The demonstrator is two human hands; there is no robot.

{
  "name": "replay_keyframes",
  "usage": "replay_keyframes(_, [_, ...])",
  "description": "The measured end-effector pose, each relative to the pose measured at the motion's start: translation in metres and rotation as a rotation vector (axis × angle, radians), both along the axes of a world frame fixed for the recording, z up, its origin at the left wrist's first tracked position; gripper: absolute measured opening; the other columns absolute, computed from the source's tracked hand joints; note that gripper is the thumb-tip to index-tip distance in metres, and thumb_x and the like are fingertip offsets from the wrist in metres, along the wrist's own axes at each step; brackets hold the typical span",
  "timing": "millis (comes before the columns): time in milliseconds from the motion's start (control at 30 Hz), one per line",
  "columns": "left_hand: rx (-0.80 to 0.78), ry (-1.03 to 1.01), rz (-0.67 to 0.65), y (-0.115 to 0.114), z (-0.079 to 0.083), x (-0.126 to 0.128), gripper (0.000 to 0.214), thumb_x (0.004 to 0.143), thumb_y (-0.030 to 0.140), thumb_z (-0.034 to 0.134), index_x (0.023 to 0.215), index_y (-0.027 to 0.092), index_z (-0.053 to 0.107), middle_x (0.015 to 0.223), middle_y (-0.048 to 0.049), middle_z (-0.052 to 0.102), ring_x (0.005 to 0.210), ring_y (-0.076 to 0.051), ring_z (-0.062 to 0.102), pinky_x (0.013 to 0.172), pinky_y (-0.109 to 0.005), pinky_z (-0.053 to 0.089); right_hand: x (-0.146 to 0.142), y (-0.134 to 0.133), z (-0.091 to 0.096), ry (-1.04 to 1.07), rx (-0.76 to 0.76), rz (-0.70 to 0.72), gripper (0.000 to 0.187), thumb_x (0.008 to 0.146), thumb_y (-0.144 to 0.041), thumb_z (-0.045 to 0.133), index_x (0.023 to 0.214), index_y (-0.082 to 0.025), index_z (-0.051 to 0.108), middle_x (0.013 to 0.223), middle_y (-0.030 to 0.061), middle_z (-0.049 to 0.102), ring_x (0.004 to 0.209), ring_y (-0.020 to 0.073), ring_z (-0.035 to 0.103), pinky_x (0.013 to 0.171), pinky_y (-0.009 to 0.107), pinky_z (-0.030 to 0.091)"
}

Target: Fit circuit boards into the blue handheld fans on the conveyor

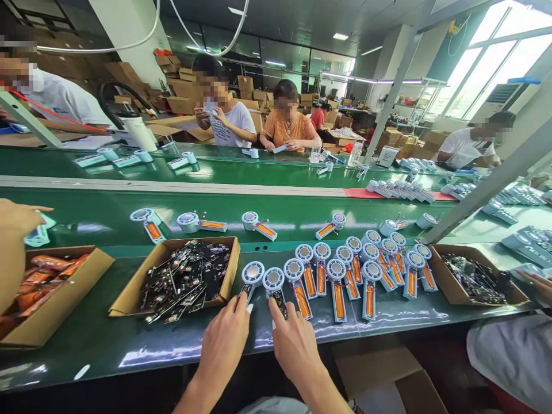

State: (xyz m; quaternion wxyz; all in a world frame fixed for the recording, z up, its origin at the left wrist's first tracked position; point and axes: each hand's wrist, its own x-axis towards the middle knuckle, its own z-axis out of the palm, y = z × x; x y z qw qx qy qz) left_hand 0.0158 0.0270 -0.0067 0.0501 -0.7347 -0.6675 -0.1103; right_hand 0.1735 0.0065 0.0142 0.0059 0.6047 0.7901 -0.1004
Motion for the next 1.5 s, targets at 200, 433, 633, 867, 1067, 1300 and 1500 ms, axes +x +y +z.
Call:
replay_keyframes(200, [-0.12, -0.19, -0.114, 0.014, 0.005, -0.023, 0.035, 0.097, 0.012, 0.044, 0.122, 0.012, 0.068, 0.115, -0.0147, 0.075, 0.099, -0.029, 0.075, 0.08, -0.037, 0.061, 0.001, -0.003, -0.005, 0.02, 0.024, -0.007, 0.069, 0.093, -0.004, 0.046, 0.156, -0.028, 0.034, 0.132, 0.0159, 0.061, 0.1, 0.0258, 0.071, 0.077, 0.032, 0.058])
replay_keyframes(433, [-0.125, -0.269, -0.19, 0.011, -0.001, -0.019, 0.04, 0.099, 0.016, 0.038, 0.129, 0.015, 0.065, 0.12, -0.0113, 0.077, 0.105, -0.024, 0.075, 0.085, -0.034, 0.061, -0.011, 0.013, 0.002, 0.062, 0.053, -0.047, 0.058, 0.092, -0.002, 0.047, 0.145, -0.025, 0.049, 0.125, 0.0167, 0.062, 0.103, 0.0272, 0.068, 0.082, 0.034, 0.054])
replay_keyframes(633, [-0.07, -0.551, -0.202, 0.011, -0.005, -0.02, 0.05, 0.104, 0.029, 0.026, 0.122, 0.018, 0.071, 0.122, -0.0098, 0.076, 0.116, -0.022, 0.071, 0.097, -0.038, 0.058, -0.03, 0.027, 0.017, 0.147, 0.007, -0.045, 0.032, 0.099, -0.025, 0.047, 0.127, -0.017, 0.06, 0.114, 0.02, 0.066, 0.098, 0.034, 0.068, 0.083, 0.044, 0.052])
replay_keyframes(867, [-0.054, -0.593, -0.136, 0.015, -0.009, -0.018, 0.053, 0.102, 0.04, 0.029, 0.125, 0.015, 0.07, 0.128, -0.0152, 0.072, 0.122, -0.03, 0.066, 0.101, -0.051, 0.055, -0.079, 0.05, -0.01, 0.029, 0.153, -0.302, 0.031, 0.098, -0.006, 0.038, 0.116, -0.015, 0.062, 0.128, 0.0278, 0.06, 0.107, 0.0339, 0.066, 0.086, 0.049, 0.05])
replay_keyframes(1067, [0.182, -0.858, -0.295, -0.023, -0.001, -0.025, 0.042, 0.103, 0.035, 0.033, 0.128, 0.021, 0.065, 0.13, -0.0124, 0.069, 0.115, -0.026, 0.068, 0.094, -0.04, 0.06, -0.041, 0.056, 0.03, 0.244, -0.007, -0.148, 0.022, 0.098, -0.029, 0.053, 0.116, -0.018, 0.058, 0.106, 0.014, 0.064, 0.092, 0.0294, 0.067, 0.075, 0.037, 0.051])
replay_keyframes(1300, [0.188, -0.786, -0.33, -0.007, -0.025, -0.024, 0.034, 0.1, 0.028, 0.04, 0.113, 0.019, 0.069, 0.107, -0.0115, 0.077, 0.096, -0.024, 0.075, 0.082, -0.035, 0.064, 0.02, 0.197, 0.096, 0.019, 0.129, -0.279, 0.037, 0.106, -0.039, 0.044, 0.133, -0.015, 0.052, 0.123, 0.0189, 0.06, 0.106, 0.0288, 0.064, 0.088, 0.041, 0.052])
replay_keyframes(1500, [0.215, -0.654, -0.399, 0.008, -0.059, -0.026, 0.033, 0.098, 0.022, 0.041, 0.113, 0.017, 0.071, 0.105, -0.0136, 0.078, 0.097, -0.025, 0.076, 0.085, -0.035, 0.063, 0.055, 0.27, 0.078, -0.137, 0.082, -0.34, 0.034, 0.099, -0.035, 0.063, 0.127, -0.017, 0.06, 0.127, 0.0093, 0.062, 0.107, 0.0236, 0.065, 0.09, 0.044, 0.057])
